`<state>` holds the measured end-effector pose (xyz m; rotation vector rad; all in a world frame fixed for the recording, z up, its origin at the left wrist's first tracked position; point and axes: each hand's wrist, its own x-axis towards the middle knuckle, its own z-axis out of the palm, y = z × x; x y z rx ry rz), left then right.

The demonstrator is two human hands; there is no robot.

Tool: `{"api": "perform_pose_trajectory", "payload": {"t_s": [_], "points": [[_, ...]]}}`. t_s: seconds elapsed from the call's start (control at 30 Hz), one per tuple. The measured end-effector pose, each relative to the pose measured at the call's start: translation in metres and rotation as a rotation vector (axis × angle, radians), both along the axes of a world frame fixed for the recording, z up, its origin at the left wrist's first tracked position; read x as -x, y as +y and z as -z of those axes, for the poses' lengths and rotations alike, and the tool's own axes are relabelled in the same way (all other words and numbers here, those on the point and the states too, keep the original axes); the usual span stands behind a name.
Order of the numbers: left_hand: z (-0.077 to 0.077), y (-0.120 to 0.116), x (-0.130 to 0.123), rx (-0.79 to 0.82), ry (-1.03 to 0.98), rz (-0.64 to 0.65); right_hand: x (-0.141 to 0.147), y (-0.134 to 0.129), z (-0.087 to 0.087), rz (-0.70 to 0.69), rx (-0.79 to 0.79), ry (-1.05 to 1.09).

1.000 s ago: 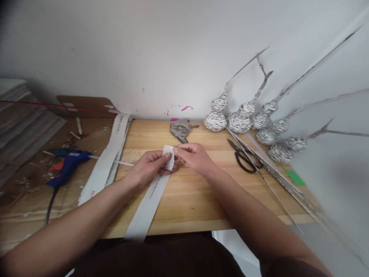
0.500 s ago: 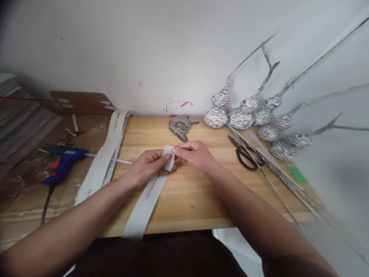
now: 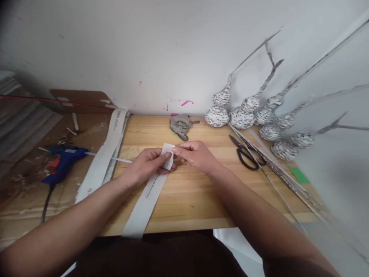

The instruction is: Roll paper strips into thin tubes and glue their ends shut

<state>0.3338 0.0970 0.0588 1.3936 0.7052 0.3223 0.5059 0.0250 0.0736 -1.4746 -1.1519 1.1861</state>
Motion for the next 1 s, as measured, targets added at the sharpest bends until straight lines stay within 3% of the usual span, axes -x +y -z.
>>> {"api": "perform_pose_trajectory", "payload": {"t_s": [0.27,0.5,0.7,1.0], "points": [[0.006,0.001,0.001,-0.088,0.004,0.012,0.004,-0.002,-0.002,0.000,-0.092,-0.221],[0.006,0.000,0.000,-0.054,0.002,0.001,0.002,-0.001,-0.002,-0.021,-0.021,-0.136],[0.002,0.000,0.000,0.009,-0.008,-0.067,-0.005,0.001,-0.002,-0.040,0.063,0.114],[0.003,0.001,0.001,-0.018,0.013,-0.059,-0.006,0.000,0.003,-0.107,0.024,0.008]]}}
